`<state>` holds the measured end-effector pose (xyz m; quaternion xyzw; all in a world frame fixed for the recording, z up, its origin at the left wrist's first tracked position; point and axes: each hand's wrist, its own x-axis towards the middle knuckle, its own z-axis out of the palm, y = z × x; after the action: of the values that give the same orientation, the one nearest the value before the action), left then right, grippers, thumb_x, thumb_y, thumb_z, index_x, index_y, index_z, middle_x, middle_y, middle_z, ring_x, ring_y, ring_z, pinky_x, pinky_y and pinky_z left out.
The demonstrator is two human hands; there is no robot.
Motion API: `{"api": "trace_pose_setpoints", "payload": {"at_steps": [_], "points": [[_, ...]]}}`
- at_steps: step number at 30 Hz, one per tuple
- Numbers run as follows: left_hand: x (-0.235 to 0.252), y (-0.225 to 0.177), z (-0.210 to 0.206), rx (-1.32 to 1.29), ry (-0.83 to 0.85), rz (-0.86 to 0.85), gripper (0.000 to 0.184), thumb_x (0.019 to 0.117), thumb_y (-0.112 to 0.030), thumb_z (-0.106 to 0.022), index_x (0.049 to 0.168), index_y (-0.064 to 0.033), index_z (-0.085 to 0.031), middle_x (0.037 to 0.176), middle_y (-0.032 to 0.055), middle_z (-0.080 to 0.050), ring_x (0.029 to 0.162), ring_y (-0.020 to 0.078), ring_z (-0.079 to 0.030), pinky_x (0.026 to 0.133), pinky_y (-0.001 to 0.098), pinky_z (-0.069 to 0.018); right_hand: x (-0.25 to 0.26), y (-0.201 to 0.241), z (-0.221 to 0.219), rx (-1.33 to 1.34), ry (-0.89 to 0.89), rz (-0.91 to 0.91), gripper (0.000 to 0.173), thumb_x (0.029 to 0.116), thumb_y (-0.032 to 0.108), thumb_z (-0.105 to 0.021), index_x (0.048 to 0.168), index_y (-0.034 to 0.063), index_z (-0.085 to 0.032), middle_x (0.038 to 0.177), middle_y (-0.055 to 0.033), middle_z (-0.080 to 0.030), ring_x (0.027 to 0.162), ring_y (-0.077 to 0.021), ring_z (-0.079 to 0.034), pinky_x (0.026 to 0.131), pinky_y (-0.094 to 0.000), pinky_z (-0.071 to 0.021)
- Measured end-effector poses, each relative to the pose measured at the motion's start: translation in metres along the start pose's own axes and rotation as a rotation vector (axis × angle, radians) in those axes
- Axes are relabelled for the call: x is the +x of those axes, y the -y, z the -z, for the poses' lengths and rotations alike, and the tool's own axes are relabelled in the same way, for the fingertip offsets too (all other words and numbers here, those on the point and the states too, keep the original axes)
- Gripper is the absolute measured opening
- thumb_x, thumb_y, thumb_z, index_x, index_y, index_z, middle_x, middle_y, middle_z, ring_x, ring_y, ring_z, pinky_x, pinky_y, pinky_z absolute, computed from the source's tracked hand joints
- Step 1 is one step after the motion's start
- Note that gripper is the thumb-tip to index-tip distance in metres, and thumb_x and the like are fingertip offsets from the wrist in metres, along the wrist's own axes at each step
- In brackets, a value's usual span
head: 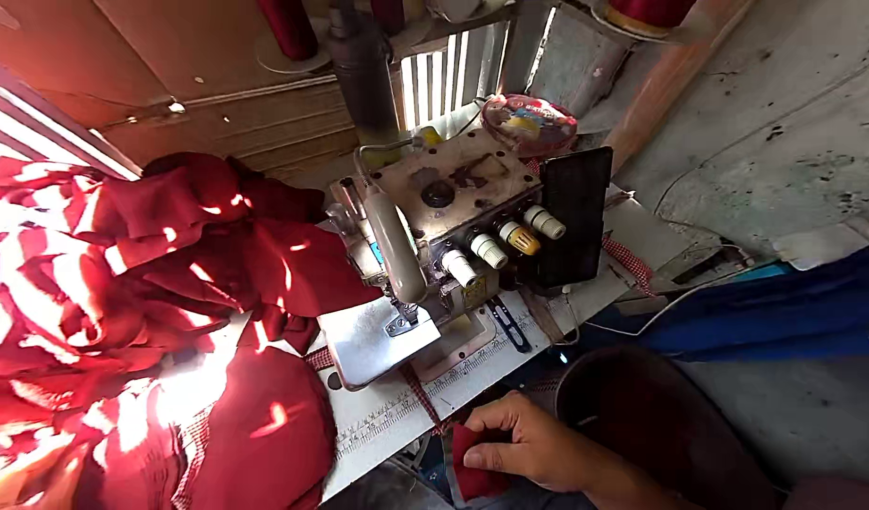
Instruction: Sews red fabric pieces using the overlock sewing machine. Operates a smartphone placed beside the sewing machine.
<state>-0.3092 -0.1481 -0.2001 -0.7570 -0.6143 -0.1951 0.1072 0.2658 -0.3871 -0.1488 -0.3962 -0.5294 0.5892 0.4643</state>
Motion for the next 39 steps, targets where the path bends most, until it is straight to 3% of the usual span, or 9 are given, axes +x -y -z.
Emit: {"api": "trace_pose_setpoints", "payload": {"at_steps": [3, 7, 15, 18, 20, 26, 30, 35, 39], "points": [[0.01, -0.073, 0.047, -0.108, 0.034, 0.135, 0.032, 0.0992, -0.025, -0.063, 0.109, 0.0044, -0.074, 0.105, 0.0273, -0.074, 0.098, 0.0455, -0.072, 0.089, 0.0643, -0.0506, -0.005, -0.007, 0.001, -0.028, -0.053, 0.046, 0.015, 0.0981, 0.016, -0.068, 0.1, 0.002, -0.074, 0.095, -0.0021, -0.072, 0.088, -0.0047, -0.068, 0.079, -0.0221, -0.0577], [0.009, -0.107, 0.081, -0.282, 0.025, 0.217, 0.036, 0.1, -0.021, -0.062, 0.115, 0.0114, -0.064, 0.111, 0.0326, -0.068, 0.105, 0.0446, -0.068, 0.094, 0.0633, -0.0506, -0.006, -0.014, 0.003, -0.026, -0.166, 0.06, 0.014, 0.0969, 0.02, -0.07, 0.104, 0.0101, -0.076, 0.097, 0.0002, -0.076, 0.087, -0.0072, -0.072, 0.078, -0.0245, -0.0615], [-0.02, -0.155, 0.137, -0.313, -0.021, 0.17, 0.032, 0.1022, -0.029, -0.06, 0.108, -0.0013, -0.075, 0.096, 0.0119, -0.076, 0.086, 0.014, -0.072, 0.083, 0.0408, -0.0573, 0.005, 0.007, -0.022, -0.079, -0.045, 0.077, 0.015, 0.1022, 0.021, -0.062, 0.106, 0.0141, -0.075, 0.099, 0.0074, -0.076, 0.088, 0.0005, -0.07, 0.079, -0.0193, -0.06], [-0.046, -0.216, 0.16, -0.497, -0.025, 0.081, 0.027, 0.1025, -0.023, -0.061, 0.106, 0.0005, -0.073, 0.095, 0.0045, -0.075, 0.084, 0.001, -0.069, 0.078, 0.0228, -0.0586, 0.009, 0.019, -0.041, -0.106, 0.133, 0.214, 0.021, 0.1048, 0.02, -0.06, 0.106, 0.0049, -0.074, 0.1, -0.0009, -0.076, 0.093, -0.0005, -0.07, 0.084, -0.019, -0.0587], [-0.069, -0.271, 0.159, -0.752, 0.034, 0.069, 0.016, 0.1022, -0.02, -0.062, 0.109, -0.0084, -0.071, 0.098, -0.0075, -0.074, 0.086, -0.0068, -0.068, 0.077, 0.0151, -0.0577, 0.012, 0.027, -0.054, -0.06, 0.214, 0.334, 0.02, 0.1043, 0.016, -0.06, 0.107, 0.0024, -0.075, 0.099, -0.0051, -0.077, 0.094, -0.0029, -0.071, 0.086, -0.0193, -0.0576], [-0.113, -0.387, 0.117, -1.494, 0.231, 0.232, 0.017, 0.1, -0.013, -0.063, 0.111, -0.019, -0.074, 0.095, -0.0105, -0.078, 0.082, -0.0012, -0.072, 0.075, 0.0176, -0.0609, 0.017, 0.026, -0.069, -0.179, -0.14, 0.34, 0.022, 0.099, 0.008, -0.067, 0.118, 0.0006, -0.074, 0.101, -0.0063, -0.078, 0.089, -0.0031, -0.073, 0.081, -0.0196, -0.06], [-0.118, -0.401, 0.097, -1.657, 0.314, 0.305, 0.018, 0.1029, -0.019, -0.061, 0.114, -0.0198, -0.075, 0.09, -0.0076, -0.078, 0.077, 0.0004, -0.072, 0.072, 0.0191, -0.061, 0.01, 0.023, -0.048, -0.186, -0.199, 0.128, 0.039, 0.0977, 0.012, -0.068, 0.135, -0.0002, -0.065, 0.07, -0.0054, -0.067, 0.055, -0.0023, -0.055, 0.053, -0.0181, -0.0476], [-0.116, -0.407, 0.087, -1.653, 0.393, 0.227, 0.018, 0.0985, -0.023, -0.068, 0.115, -0.0234, -0.076, 0.098, -0.0103, -0.079, 0.084, 0.0005, -0.074, 0.077, 0.0199, -0.062, 0.002, 0.013, -0.029, -0.175, -0.171, 0.102, 0.036, 0.1003, 0.015, -0.067, 0.131, -0.0018, -0.065, 0.079, -0.0068, -0.073, 0.063, -0.004, -0.064, 0.061, -0.0207, -0.0549], [-0.096, -0.393, 0.095, -1.572, 0.318, 0.084, 0.019, 0.1009, -0.018, -0.065, 0.112, -0.0283, -0.076, 0.102, -0.0148, -0.077, 0.09, -0.0011, -0.072, 0.081, 0.0192, -0.0608, -0.006, -0.001, 0.003, -0.527, -0.586, 0.203, 0.037, 0.1046, 0.02, -0.059, 0.135, -0.0001, -0.063, 0.095, -0.0043, -0.071, 0.078, -0.0058, -0.066, 0.066, -0.0236, -0.0585]]}}
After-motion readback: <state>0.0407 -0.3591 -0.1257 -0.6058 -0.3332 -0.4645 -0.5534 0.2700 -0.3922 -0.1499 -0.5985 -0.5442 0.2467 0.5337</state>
